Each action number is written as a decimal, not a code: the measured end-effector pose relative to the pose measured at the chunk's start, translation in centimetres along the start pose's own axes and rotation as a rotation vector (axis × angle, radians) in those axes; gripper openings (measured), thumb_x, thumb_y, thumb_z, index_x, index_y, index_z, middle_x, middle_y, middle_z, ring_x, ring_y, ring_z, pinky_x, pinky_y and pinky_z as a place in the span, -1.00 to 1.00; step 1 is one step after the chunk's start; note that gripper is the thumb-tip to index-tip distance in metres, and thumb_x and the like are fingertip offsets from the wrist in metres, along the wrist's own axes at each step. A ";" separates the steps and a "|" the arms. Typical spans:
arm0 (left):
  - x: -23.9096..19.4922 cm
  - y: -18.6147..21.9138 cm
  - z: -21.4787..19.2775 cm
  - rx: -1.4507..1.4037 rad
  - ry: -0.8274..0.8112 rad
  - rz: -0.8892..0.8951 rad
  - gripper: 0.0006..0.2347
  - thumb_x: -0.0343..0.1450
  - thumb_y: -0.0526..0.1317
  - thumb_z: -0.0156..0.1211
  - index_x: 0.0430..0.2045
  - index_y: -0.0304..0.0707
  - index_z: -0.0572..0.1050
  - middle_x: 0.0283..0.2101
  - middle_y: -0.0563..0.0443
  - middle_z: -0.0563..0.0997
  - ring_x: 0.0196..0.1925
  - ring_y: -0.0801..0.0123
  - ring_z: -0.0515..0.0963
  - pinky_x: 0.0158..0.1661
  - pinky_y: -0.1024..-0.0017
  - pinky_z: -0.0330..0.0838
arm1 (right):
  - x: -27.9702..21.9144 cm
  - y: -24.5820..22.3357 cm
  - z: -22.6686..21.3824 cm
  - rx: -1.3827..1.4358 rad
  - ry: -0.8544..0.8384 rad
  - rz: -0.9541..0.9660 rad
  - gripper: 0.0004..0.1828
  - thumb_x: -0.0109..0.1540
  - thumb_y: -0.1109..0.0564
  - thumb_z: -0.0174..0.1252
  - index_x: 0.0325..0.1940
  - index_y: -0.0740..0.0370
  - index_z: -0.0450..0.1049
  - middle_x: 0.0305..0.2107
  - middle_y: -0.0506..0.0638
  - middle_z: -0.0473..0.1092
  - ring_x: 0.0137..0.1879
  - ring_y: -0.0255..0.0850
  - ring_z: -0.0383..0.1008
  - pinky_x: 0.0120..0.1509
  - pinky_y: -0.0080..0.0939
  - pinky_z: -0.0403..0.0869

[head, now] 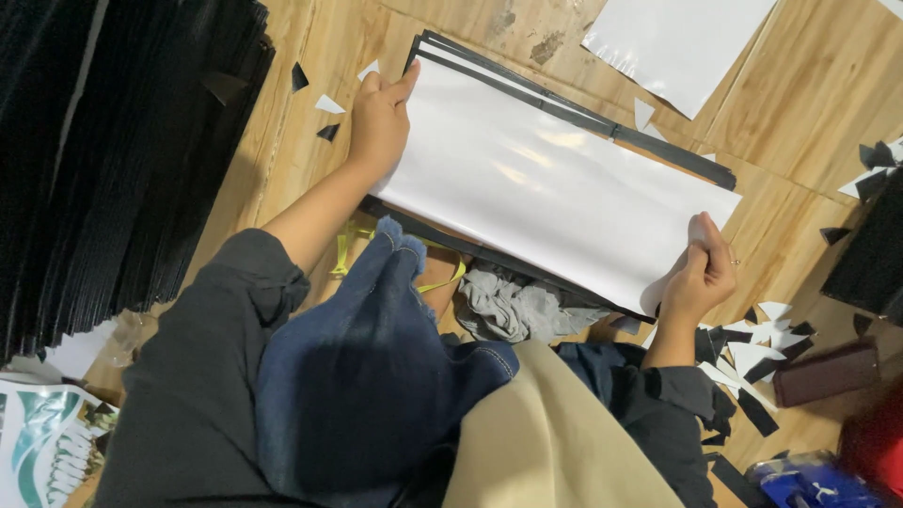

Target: The person wraps a book with white paper, smooths it with a cloth, and stacks it with other wrapped books. The person repeats this process for multiple books, handling each one individually.

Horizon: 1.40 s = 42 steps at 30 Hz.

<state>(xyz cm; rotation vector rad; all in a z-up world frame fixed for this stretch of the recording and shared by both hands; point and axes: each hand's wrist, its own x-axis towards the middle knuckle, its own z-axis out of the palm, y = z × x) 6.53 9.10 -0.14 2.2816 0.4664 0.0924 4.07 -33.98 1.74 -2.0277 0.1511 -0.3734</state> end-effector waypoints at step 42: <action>0.4 -0.5 -0.2 0.080 -0.045 0.216 -0.51 0.30 -0.55 -0.22 0.09 -0.13 0.40 -0.37 -0.03 0.15 -0.40 0.11 0.39 -0.15 0.37 0.29 | 1.6 2.5 0.2 0.052 -0.001 0.055 -0.58 0.09 0.42 -0.12 -0.03 0.34 0.48 -0.26 0.07 0.42 -0.13 -0.25 0.39 0.07 -0.35 0.41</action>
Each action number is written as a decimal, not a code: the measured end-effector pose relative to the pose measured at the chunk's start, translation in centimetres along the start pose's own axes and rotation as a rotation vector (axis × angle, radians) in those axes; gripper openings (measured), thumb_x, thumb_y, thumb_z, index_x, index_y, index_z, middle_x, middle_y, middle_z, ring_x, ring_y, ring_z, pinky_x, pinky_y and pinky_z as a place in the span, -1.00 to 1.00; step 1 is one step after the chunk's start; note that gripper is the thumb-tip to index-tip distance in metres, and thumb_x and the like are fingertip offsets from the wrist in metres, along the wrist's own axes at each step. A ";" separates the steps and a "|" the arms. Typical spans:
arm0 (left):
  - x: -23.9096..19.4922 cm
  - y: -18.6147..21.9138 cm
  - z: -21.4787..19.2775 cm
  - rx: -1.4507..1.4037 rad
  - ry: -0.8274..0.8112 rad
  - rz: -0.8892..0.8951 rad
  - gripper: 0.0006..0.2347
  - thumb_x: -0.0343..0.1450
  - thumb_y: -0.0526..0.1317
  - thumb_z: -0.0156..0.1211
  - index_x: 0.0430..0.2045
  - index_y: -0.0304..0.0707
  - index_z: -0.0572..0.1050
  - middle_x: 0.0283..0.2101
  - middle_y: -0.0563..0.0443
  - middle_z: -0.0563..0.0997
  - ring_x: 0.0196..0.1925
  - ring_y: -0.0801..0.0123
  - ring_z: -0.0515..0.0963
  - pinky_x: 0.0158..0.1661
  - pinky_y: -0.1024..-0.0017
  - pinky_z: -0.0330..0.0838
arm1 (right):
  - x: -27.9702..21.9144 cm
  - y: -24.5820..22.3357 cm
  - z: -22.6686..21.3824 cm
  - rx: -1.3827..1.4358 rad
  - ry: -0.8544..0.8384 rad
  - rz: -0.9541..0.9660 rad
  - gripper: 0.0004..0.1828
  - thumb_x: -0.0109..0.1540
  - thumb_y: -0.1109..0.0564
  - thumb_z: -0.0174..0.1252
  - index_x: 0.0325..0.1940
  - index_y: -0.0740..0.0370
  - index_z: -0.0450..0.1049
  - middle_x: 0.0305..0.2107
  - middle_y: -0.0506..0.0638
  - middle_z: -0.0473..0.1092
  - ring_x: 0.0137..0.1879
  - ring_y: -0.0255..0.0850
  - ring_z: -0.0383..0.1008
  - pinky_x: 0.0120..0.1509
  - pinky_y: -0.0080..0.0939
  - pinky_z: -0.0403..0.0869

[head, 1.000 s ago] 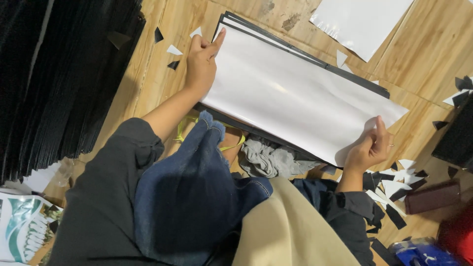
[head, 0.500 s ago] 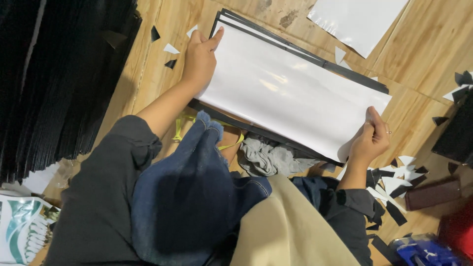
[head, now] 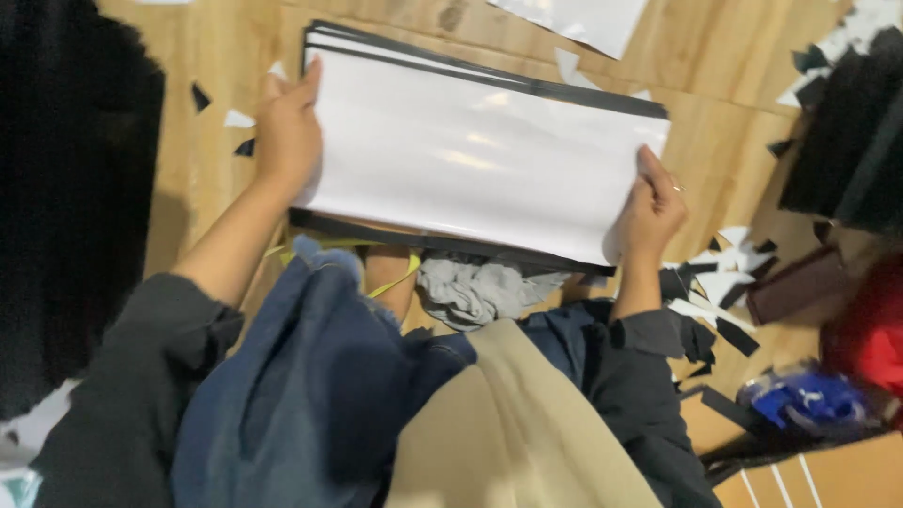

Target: The person wraps a book with white paper, smooths it with a cloth, and stacks it with other wrapped books. The person repeats this process for multiple books, handling each one individually.

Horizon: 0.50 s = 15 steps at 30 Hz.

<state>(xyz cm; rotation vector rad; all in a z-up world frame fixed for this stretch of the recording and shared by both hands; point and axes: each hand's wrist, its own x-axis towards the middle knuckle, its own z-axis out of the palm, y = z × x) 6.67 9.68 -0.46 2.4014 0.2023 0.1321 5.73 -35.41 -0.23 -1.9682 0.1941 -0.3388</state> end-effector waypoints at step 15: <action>-0.2 2.8 -1.6 -0.035 -0.046 -0.067 -0.60 0.41 -0.58 -0.14 0.12 -0.24 0.38 -0.38 0.05 0.07 -0.41 0.31 0.18 -0.16 0.47 0.26 | 0.2 -0.7 -0.7 -0.094 -0.062 0.128 -0.63 0.20 0.31 -0.03 0.05 0.08 0.47 -0.30 -0.10 0.40 -0.19 -0.36 0.34 -0.05 -0.40 0.34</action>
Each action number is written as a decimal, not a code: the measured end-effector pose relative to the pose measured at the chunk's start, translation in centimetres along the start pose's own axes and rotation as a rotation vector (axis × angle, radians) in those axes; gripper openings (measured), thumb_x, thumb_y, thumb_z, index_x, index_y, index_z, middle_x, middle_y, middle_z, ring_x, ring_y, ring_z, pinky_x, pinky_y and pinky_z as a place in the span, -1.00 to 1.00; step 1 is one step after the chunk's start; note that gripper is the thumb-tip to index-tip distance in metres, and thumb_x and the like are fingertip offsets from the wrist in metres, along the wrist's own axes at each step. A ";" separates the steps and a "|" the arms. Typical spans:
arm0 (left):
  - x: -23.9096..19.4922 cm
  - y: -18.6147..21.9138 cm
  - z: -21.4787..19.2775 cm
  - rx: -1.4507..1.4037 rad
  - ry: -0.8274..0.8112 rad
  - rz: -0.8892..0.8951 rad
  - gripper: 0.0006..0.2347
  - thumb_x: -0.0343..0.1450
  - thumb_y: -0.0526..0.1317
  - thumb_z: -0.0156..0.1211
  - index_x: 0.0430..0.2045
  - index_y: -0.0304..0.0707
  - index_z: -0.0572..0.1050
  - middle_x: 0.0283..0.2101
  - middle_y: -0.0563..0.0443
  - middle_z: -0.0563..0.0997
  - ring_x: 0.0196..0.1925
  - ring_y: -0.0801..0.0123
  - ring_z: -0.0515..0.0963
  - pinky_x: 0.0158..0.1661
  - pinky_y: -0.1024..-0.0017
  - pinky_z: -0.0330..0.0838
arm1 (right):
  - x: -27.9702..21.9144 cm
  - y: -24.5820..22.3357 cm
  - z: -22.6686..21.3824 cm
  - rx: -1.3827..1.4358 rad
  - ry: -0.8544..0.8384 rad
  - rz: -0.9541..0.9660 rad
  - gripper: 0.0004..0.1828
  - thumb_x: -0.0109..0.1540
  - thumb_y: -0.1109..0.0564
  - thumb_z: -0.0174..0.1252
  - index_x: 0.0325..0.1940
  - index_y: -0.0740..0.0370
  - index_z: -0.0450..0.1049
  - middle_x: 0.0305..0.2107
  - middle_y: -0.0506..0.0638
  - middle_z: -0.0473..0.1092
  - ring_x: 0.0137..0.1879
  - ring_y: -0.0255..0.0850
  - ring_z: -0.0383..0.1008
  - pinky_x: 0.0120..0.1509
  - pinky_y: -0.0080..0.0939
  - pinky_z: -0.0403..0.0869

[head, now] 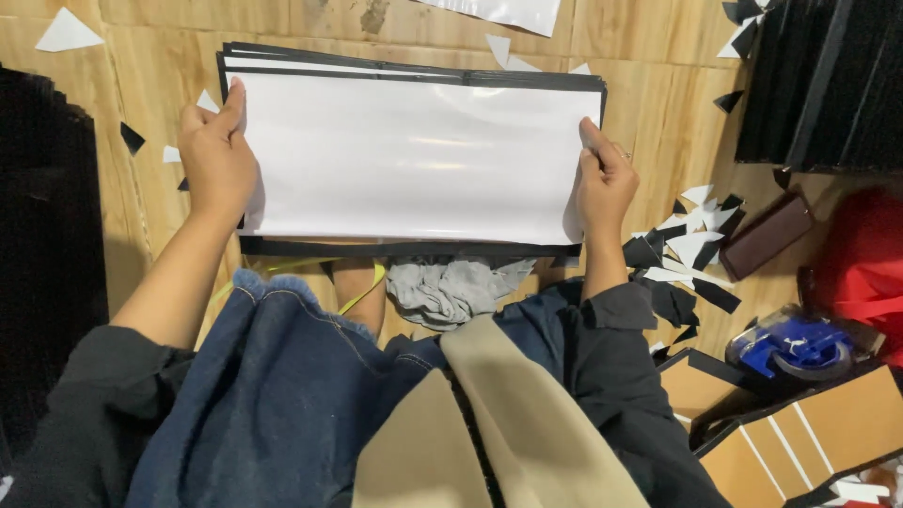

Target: The person wraps a book with white paper, smooths it with a cloth, and stacks it with other wrapped books. The person repeats this process for multiple books, handling each one individually.

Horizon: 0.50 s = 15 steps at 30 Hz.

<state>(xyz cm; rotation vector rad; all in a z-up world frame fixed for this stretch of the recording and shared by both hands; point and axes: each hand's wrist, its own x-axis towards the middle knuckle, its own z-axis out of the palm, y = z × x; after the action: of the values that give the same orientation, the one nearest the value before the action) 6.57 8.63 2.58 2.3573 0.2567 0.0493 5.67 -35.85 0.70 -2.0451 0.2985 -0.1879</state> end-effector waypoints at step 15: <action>-0.1 0.7 -0.4 -0.047 -0.027 -0.045 -0.62 0.44 -0.55 -0.16 0.12 -0.24 0.36 -0.39 0.08 0.04 -0.40 0.33 0.15 -0.15 0.50 0.25 | 0.6 -0.7 0.2 -0.024 -0.010 0.026 -0.64 0.16 0.29 -0.05 0.00 0.11 0.48 -0.12 0.01 0.45 0.04 -0.26 0.41 0.15 -0.33 0.36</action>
<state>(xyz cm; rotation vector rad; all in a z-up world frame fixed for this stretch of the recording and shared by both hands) 6.57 8.39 3.33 2.3035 0.2919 0.0025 6.37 -35.53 1.21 -2.0645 0.3221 -0.1591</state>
